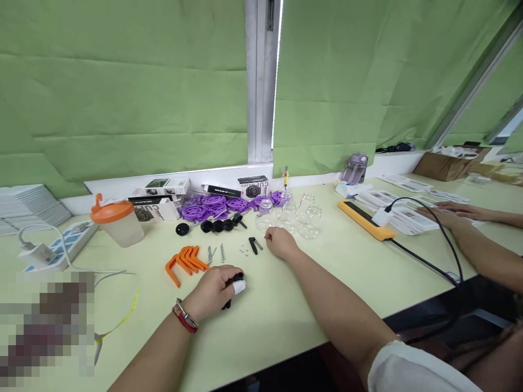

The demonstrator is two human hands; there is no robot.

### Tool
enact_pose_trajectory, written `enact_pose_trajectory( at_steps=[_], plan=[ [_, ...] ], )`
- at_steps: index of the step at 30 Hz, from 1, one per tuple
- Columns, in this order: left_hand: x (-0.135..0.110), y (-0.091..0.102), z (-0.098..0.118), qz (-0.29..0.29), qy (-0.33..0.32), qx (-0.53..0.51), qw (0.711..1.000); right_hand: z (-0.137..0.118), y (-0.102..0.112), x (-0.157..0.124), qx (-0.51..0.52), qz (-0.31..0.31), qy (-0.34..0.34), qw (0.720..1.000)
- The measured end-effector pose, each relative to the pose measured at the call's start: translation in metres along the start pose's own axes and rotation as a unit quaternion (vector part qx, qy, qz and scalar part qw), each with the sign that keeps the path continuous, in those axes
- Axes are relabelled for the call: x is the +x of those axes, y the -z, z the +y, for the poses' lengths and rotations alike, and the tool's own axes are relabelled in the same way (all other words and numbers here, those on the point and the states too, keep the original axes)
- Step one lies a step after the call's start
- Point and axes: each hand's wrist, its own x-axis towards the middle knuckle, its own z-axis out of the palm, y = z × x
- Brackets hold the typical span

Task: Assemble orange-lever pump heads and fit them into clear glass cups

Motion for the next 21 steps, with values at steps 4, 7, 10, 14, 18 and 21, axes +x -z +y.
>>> enact_pose_trajectory(
  at_steps=[4,7,10,14,18,21],
  plan=[
    [0.0,0.0,0.0,0.012,-0.005,-0.011,1.0,0.001,0.005,-0.004,0.097,0.017,0.018,0.995],
    [0.0,-0.001,0.0,0.016,-0.012,-0.012,1.0,-0.006,0.006,-0.011,0.287,0.012,0.065,0.956],
    [0.0,-0.001,-0.001,0.012,-0.011,-0.008,1.0,-0.023,0.006,-0.023,0.436,-0.047,0.108,0.892],
    [0.001,-0.001,-0.002,0.015,-0.013,-0.002,1.0,-0.047,0.007,-0.042,0.487,-0.132,0.205,0.839],
    [0.002,-0.003,-0.005,0.025,-0.01,0.005,1.0,-0.06,0.008,-0.054,0.467,-0.169,0.238,0.835],
    [0.002,-0.004,-0.007,0.03,-0.001,0.012,0.999,-0.06,0.006,-0.056,0.454,-0.181,0.237,0.839]
  ],
)
